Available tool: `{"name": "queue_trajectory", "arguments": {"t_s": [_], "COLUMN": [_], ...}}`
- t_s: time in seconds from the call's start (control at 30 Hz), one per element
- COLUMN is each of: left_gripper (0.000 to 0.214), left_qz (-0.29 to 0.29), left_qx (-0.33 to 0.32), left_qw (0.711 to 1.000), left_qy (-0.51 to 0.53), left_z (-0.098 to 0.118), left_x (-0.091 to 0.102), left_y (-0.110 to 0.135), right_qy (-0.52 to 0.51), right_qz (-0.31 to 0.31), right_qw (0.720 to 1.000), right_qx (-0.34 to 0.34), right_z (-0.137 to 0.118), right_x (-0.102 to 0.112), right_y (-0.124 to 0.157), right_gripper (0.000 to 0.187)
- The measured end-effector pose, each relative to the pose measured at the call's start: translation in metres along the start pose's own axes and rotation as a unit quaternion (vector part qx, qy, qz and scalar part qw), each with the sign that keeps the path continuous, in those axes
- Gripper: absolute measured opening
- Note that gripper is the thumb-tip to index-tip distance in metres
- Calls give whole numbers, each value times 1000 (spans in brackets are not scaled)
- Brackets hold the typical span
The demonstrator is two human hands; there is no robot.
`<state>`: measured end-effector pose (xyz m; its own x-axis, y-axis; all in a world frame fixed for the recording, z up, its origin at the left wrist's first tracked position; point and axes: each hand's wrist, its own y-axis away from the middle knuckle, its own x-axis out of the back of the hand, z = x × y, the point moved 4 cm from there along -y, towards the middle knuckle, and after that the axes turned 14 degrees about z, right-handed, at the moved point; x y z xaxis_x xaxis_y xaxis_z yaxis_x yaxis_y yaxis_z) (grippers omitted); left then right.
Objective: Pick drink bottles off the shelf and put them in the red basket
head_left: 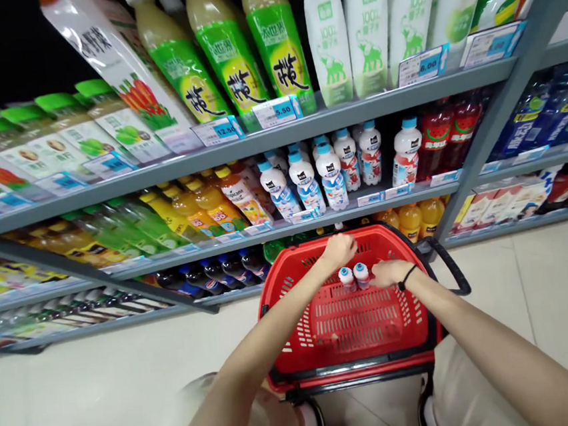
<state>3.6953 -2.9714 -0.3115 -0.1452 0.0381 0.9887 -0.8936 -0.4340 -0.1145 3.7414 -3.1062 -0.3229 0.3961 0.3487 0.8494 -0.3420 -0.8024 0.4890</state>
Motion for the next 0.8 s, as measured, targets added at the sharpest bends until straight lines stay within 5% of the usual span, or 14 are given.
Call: {"name": "queue_trajectory", "arguments": {"t_s": [0.1,0.17,0.27,0.33,0.5,0.67,0.8], "left_gripper": [39,38,47,62,74,77,56], "left_qz": [144,302,432,402,299,322,390], "left_qx": [-19,1,49,83,100,88,38], "left_qw": [989,951,898,911,949,942,920], "left_qy": [27,61,71,40,-5,-32,-19], "left_z": [8,8,5,2,-5,-1,30], "left_x": [83,138,186,192,170,165,175], "left_y": [-13,-22,-37,-52,-78,-72,-58], "right_qy": [-6,-9,-9,-6,0,-7,-22], "right_qz": [-2,-5,-6,-6,-12,-5,26], "right_qw": [1000,1000,1000,1000,1000,1000,999], "right_qx": [-5,-6,-5,-4,-9,-7,12], "right_z": [-3,-5,-9,-11,-9,-6,-13], "right_x": [-4,-6,-7,-5,2,3,0], "right_y": [-1,-2,-3,-1,8,10,9], "right_gripper": [39,38,37,37,36,35,36]}}
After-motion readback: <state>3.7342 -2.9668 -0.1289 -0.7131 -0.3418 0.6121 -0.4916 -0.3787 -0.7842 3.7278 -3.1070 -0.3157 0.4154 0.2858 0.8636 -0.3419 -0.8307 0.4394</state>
